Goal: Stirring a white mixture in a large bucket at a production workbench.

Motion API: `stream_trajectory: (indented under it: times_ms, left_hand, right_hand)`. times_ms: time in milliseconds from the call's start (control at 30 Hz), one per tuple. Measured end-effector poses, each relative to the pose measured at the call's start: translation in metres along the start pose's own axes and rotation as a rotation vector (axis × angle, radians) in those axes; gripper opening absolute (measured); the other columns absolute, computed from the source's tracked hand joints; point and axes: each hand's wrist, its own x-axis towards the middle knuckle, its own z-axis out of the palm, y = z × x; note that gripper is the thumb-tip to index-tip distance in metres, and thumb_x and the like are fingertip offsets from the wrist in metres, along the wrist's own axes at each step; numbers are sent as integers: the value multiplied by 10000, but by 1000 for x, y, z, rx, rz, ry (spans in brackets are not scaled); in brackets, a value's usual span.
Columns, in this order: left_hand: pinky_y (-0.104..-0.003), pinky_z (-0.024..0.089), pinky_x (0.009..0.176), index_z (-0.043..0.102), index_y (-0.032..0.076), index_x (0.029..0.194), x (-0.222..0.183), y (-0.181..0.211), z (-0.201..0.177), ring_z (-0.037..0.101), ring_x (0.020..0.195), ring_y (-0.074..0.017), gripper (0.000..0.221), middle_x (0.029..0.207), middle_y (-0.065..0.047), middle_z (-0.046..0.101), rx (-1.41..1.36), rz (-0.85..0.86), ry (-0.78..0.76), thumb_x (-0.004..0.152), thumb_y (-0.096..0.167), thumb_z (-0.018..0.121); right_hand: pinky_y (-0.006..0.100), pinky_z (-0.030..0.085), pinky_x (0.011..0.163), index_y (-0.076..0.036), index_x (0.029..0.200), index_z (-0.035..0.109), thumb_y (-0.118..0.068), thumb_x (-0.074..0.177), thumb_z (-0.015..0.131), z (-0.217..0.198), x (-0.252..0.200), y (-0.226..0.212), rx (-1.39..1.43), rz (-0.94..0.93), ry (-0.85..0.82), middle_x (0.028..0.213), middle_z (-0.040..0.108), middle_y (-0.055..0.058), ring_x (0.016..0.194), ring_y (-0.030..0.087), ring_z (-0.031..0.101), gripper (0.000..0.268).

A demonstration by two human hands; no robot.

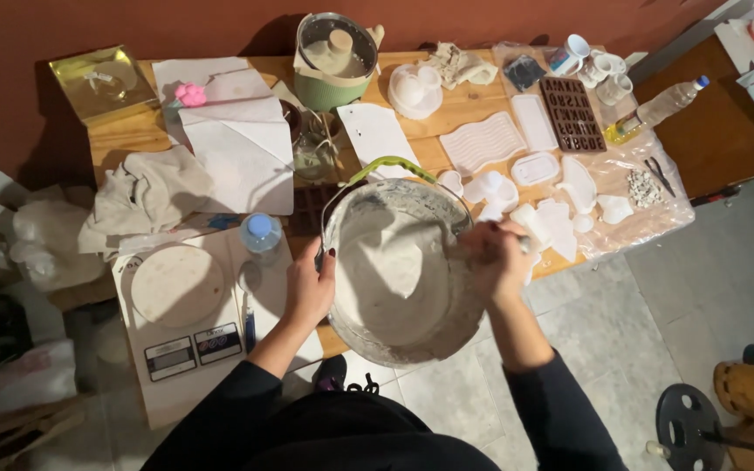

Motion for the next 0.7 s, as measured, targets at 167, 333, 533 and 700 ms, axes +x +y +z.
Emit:
stream_trajectory:
  times_ms: [167,333,533,700]
  left_hand:
    - [-431,549,867,604,7,1320,2,0,-4,717,1021,-387,383,1106,-234,730,25,-8,-31,984,190,588]
    - [-446,525,908,582,21,1339,5,-2,-11,672,1092,-398,389,1186,-238,701,74,-37,-125,1003,217,581]
    - [-444,525,918,573,34,1358,5,-2,-8,673,1101,-394,401,1212,-228,687,16,-12,-121,995,204,554]
    - [-458,498,958,560,29,1371,6,-10,-2,638,1140,-407,408,1245,-240,663,39,-4,-85,1000,200,558]
  right_hand:
    - [362,591,669,-8,903,595,-28,904,545,21,9,51,-188,77,-178,920,700,165,758,258,689,55]
    - [308,546,691,50,904,628,-32,1022,563,13,-14,41,-489,97,-314,903,697,136,777,190,645,158]
    - [267,538,676,40,928,663,-50,1036,561,-23,-84,45,-716,11,-20,849,681,73,732,124,632,174]
    - [304,483,730,-3,827,608,-129,1020,664,-12,-120,45,-470,50,350,827,625,72,775,151,571,238]
